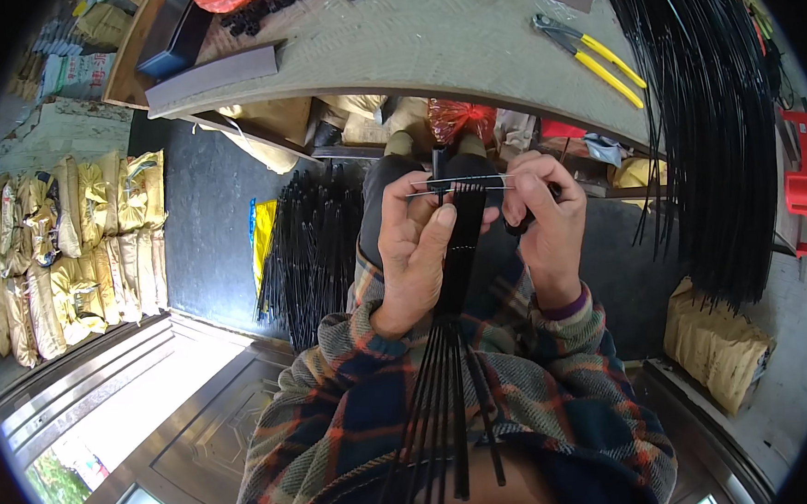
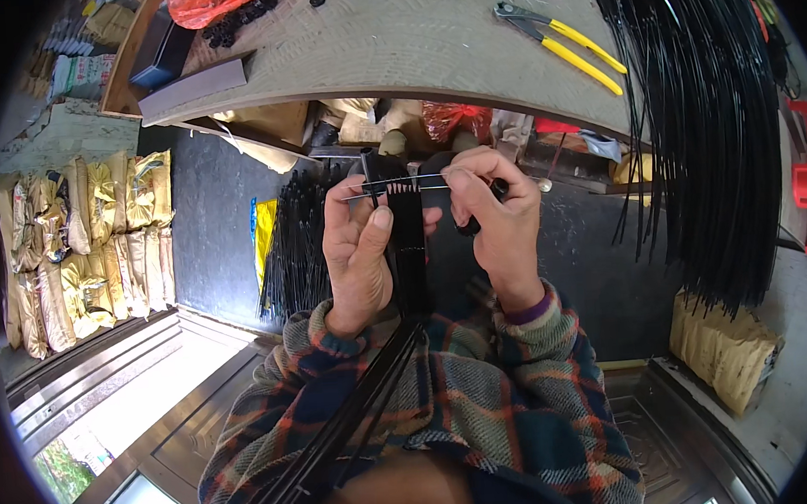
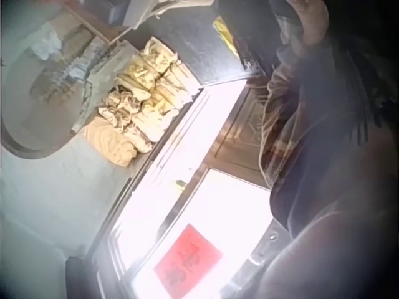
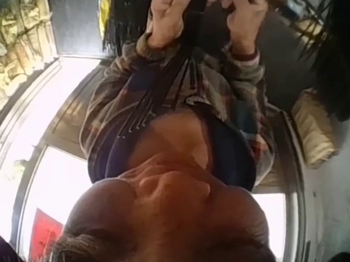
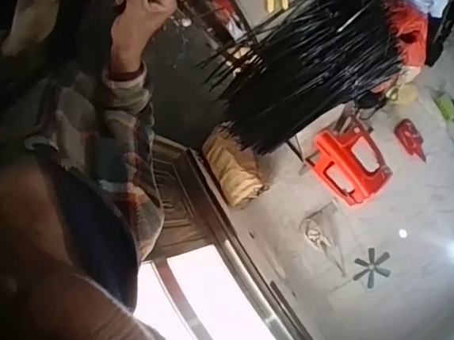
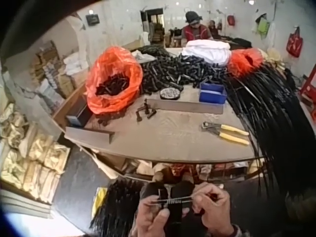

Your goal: Assembling wire bundles by aligning wires, adding connectors, and using pliers to secure components.

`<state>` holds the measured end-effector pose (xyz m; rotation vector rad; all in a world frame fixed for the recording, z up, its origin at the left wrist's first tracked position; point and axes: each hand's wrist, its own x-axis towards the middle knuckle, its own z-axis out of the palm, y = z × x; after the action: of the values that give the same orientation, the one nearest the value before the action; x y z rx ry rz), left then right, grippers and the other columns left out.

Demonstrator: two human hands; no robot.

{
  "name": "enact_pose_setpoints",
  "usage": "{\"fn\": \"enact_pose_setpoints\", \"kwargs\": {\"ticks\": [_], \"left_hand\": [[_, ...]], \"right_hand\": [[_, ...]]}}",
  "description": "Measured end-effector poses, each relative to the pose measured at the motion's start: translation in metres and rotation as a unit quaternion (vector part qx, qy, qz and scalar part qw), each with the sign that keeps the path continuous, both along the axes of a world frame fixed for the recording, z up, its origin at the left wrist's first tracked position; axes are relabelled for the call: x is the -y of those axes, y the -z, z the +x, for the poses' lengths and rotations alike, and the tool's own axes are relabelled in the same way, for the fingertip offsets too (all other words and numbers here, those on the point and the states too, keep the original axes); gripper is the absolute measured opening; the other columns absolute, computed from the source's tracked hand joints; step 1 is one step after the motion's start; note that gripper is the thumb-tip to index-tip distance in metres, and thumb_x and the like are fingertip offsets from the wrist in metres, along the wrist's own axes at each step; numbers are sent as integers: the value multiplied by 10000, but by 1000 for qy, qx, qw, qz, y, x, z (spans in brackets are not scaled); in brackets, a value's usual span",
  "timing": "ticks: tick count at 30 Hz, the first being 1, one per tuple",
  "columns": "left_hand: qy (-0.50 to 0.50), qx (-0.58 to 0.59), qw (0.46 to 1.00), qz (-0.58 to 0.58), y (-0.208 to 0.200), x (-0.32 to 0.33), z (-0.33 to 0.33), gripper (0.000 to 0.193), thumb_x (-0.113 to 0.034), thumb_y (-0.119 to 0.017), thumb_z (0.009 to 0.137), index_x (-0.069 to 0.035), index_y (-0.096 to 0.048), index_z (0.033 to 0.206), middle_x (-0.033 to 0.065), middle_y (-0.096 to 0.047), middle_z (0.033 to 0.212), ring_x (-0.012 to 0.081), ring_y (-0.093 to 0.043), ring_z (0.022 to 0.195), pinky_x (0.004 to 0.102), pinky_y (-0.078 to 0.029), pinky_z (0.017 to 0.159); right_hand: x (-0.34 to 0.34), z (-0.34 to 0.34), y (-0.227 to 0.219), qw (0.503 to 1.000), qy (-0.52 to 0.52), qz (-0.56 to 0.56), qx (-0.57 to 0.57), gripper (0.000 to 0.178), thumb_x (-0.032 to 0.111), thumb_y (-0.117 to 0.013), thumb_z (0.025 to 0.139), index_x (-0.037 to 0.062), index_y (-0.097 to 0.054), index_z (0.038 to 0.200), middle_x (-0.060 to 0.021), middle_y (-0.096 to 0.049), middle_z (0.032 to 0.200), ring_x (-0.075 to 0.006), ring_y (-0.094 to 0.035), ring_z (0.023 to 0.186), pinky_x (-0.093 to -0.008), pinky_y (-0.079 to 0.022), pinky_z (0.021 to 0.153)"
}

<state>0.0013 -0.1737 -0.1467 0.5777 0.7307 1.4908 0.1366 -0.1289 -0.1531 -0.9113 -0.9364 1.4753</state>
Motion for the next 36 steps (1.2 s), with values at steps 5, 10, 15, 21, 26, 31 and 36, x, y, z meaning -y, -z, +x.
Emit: {"fn": "enact_pose_setpoints", "kwargs": {"ticks": [5, 10, 15, 21, 26, 31, 36], "left_hand": [[-18, 5, 1000, 4, -4, -2, 3, 286, 0, -434, 894, -32, -311, 1150, 150, -534, 1019, 231, -609, 893, 331, -516, 798], [-26, -24, 999, 15, -1, -1, 0, 288, -14, -454, 887, -41, -331, 1146, 128, -524, 1032, 229, -602, 870, 353, -530, 766], [-54, -64, 996, 14, 8, 2, -2, 285, 7, -482, 877, -24, -360, 1132, 81, -500, 1019, 123, -523, 920, 254, -442, 833], [-59, -78, 995, 24, 6, 6, -1, 287, 5, -498, 871, -24, -375, 1129, 54, -493, 1008, 94, -482, 931, 233, -395, 865], [-67, -71, 995, 22, -2, 6, -3, 298, 13, -505, 864, -14, -373, 1129, 49, -495, 997, 95, -484, 928, 237, -401, 838], [11, -75, 997, -10, -7, -2, -25, 310, 30, -569, 812, -20, -422, 1081, 43, -499, 980, 94, -492, 910, 230, -410, 815], [109, -80, 991, -15, -15, -14, -51, 286, 41, -659, 735, -36, -498, 958, 16, -516, 885, 76, -517, 819, 207, -443, 732]], "right_hand": [[-4, -1, -5, 995, 17, 95, 39, 80, 58, -553, 824, -9, -530, 786, -57, -492, 733, -73, -424, 550, -209, -330, 502], [6, -13, -25, 998, 11, 43, 52, 96, 59, -571, 812, -34, -561, 838, -60, -519, 752, -72, -457, 577, -196, -353, 522], [8, -18, -8, 999, -7, 48, 23, 97, 28, -616, 790, -58, -604, 833, -76, -559, 761, -85, -482, 546, -204, -423, 474], [13, -19, -7, 999, 1, 39, -22, 93, 22, -616, 783, -56, -604, 832, -75, -557, 770, -87, -491, 561, -199, -415, 488], [12, -27, -10, 990, -31, 88, 109, 117, 1, -652, 730, -47, -612, 828, -61, -549, 801, -100, -508, 665, -204, -402, 597], [12, -27, -1, 990, -91, 95, 52, 129, -6, -676, 708, -39, -631, 823, -46, -543, 789, -112, -512, 743, -213, -390, 678], [16, -24, -6, 993, -116, 14, 26, 116, -12, -678, 718, -41, -652, 828, -37, -595, 751, -107, -528, 717, -216, -403, 665]]}}
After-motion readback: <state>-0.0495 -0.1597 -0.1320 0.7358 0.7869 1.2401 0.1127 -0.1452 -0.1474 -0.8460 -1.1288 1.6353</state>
